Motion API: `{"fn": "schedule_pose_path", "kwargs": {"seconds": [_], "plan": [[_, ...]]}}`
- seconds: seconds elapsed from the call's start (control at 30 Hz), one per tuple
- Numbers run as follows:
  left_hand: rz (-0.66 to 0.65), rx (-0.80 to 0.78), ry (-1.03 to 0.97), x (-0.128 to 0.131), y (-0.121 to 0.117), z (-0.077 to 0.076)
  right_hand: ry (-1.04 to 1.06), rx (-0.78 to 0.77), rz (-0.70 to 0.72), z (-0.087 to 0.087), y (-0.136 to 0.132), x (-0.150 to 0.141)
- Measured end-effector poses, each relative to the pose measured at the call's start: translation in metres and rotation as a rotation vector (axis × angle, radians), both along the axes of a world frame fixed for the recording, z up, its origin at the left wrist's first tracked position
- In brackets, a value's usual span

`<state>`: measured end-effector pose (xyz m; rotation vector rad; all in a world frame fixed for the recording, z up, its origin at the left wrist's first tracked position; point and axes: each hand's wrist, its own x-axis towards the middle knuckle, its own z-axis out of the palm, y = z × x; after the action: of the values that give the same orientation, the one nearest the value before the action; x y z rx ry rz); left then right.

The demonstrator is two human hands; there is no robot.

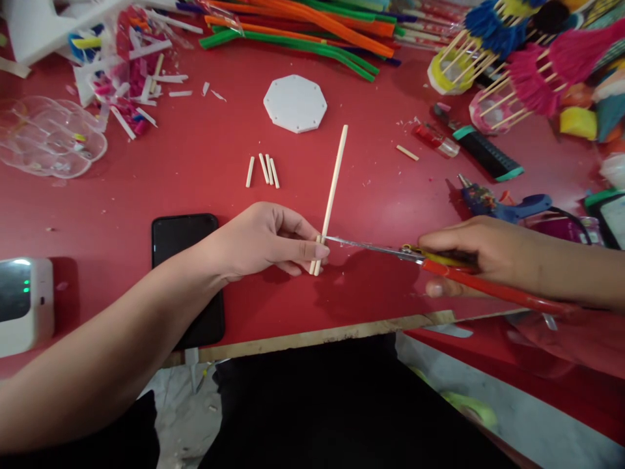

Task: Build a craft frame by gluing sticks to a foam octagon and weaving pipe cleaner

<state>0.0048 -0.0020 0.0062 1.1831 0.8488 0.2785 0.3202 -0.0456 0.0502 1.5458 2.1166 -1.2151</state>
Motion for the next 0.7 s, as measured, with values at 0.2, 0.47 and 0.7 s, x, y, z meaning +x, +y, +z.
{"fn": "schedule_pose_path", "kwargs": {"seconds": [0.2,0.47,0.7], "plan": [[-0.021,0.040,0.027,0.000,0.001,0.000,-0.022,-0.040,0.056,0.001,0.000,0.000],[-0.039,-0.049,0.022,-0.001,0.001,0.000,-0.007,0.071,0.085,-0.004,-0.011,-0.007],[-0.040,-0.023,-0.008,-0.002,0.001,-0.002,0.190,0.183,0.041,-0.022,-0.025,-0.007]]}}
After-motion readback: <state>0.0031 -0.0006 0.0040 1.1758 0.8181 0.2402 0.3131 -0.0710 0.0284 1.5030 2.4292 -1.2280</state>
